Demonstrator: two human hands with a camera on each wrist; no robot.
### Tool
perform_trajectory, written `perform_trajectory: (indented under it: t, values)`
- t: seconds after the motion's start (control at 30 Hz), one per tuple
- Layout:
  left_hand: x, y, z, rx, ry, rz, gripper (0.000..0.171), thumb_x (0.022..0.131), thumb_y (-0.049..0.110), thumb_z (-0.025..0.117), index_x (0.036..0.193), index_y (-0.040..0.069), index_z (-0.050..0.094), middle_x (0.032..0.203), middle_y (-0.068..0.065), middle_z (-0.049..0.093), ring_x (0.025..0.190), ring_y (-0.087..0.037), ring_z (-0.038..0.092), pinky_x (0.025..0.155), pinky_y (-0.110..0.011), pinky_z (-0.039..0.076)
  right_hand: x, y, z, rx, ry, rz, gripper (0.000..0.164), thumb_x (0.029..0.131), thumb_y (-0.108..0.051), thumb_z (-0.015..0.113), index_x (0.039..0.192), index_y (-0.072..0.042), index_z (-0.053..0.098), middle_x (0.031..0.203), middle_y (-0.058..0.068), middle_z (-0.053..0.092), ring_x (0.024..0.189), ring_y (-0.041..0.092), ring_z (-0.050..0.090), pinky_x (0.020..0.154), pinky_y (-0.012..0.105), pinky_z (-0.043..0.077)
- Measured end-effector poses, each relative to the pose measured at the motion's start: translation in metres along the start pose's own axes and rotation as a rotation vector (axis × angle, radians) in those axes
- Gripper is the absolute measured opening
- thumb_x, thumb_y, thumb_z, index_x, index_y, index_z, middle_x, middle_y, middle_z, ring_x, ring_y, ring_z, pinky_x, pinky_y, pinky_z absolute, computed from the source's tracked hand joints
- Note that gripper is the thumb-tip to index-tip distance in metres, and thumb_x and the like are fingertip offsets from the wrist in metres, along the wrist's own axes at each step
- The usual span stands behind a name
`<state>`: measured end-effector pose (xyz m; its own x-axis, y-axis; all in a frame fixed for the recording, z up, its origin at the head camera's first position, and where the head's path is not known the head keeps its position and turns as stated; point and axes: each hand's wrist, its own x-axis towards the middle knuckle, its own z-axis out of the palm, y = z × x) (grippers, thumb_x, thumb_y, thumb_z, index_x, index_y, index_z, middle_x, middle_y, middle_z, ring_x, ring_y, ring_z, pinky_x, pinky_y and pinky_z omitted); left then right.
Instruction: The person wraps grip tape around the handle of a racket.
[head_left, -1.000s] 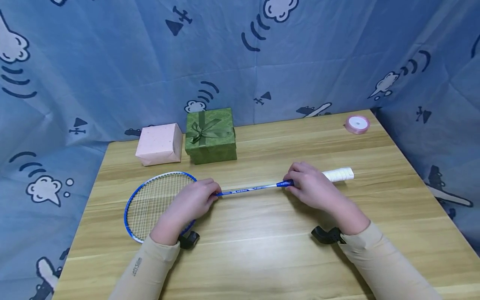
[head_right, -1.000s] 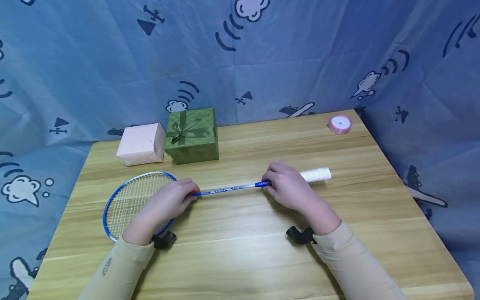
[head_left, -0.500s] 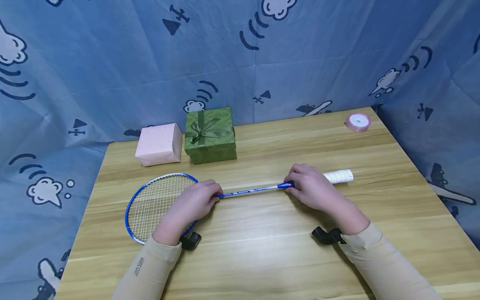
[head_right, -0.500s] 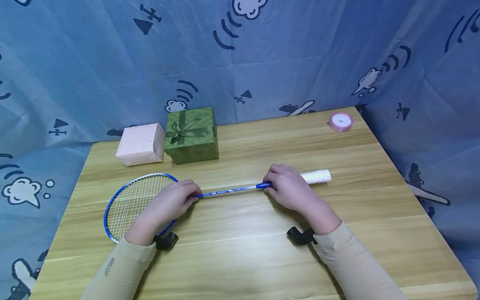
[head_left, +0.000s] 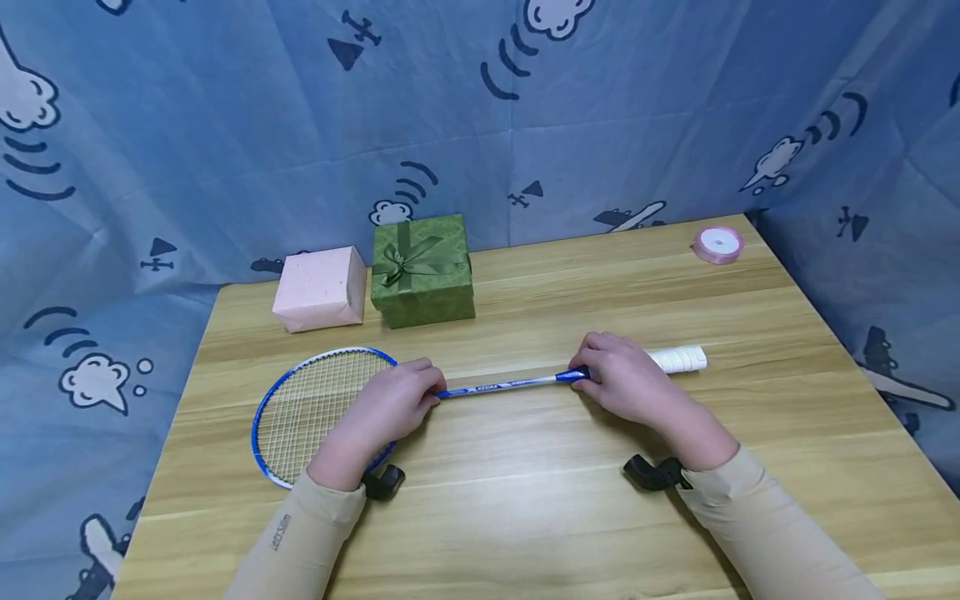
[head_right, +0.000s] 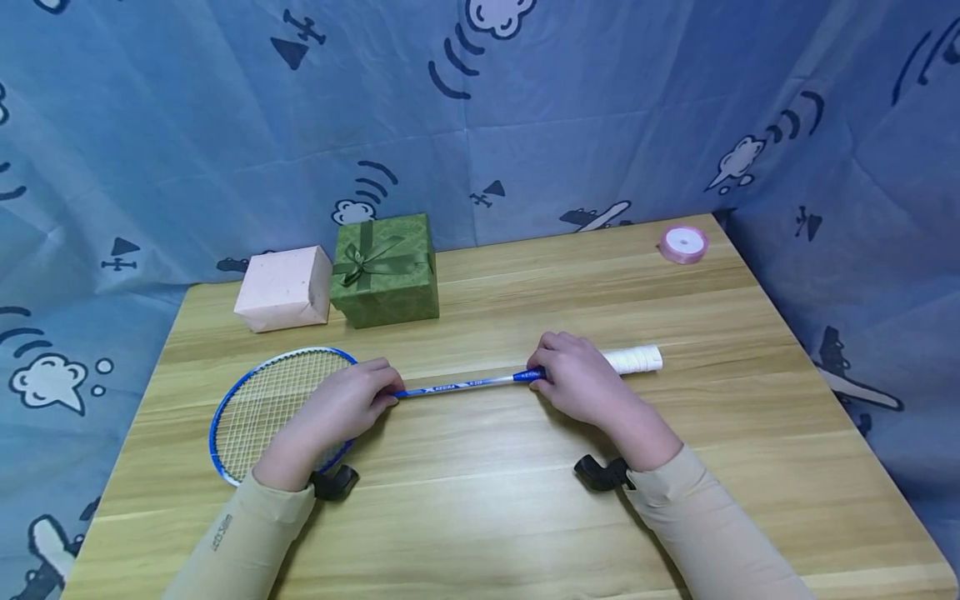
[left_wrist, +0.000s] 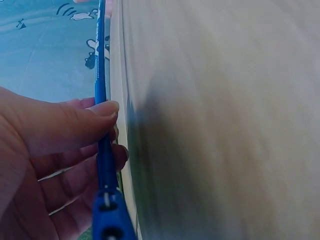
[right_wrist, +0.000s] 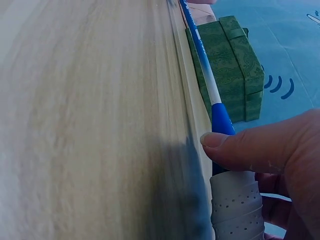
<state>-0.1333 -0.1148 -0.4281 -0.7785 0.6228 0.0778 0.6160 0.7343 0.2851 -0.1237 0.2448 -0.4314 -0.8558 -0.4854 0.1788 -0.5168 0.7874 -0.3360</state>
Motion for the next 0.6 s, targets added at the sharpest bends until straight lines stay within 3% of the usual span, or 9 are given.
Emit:
perform_trajectory:
  t: [0.6]
  values:
    - [0.0001,0.0007,0.0031,0.015,-0.010,-0.022,0.009,0.092,0.015,0.079,0.095,0.021,0.072,0.093,0.008,0.066,0.084,-0.013,0.067,0.077,-0.035,0.057,-0.0015,0.0005,0.0039,-0.005,-0.030,0.038,0.019,0.082,-0.011,0.087,0.098,-0.010,0.077,0.092,-0.003,0.062,0.086,0.018,0.056,0.079,0.042,0.048]
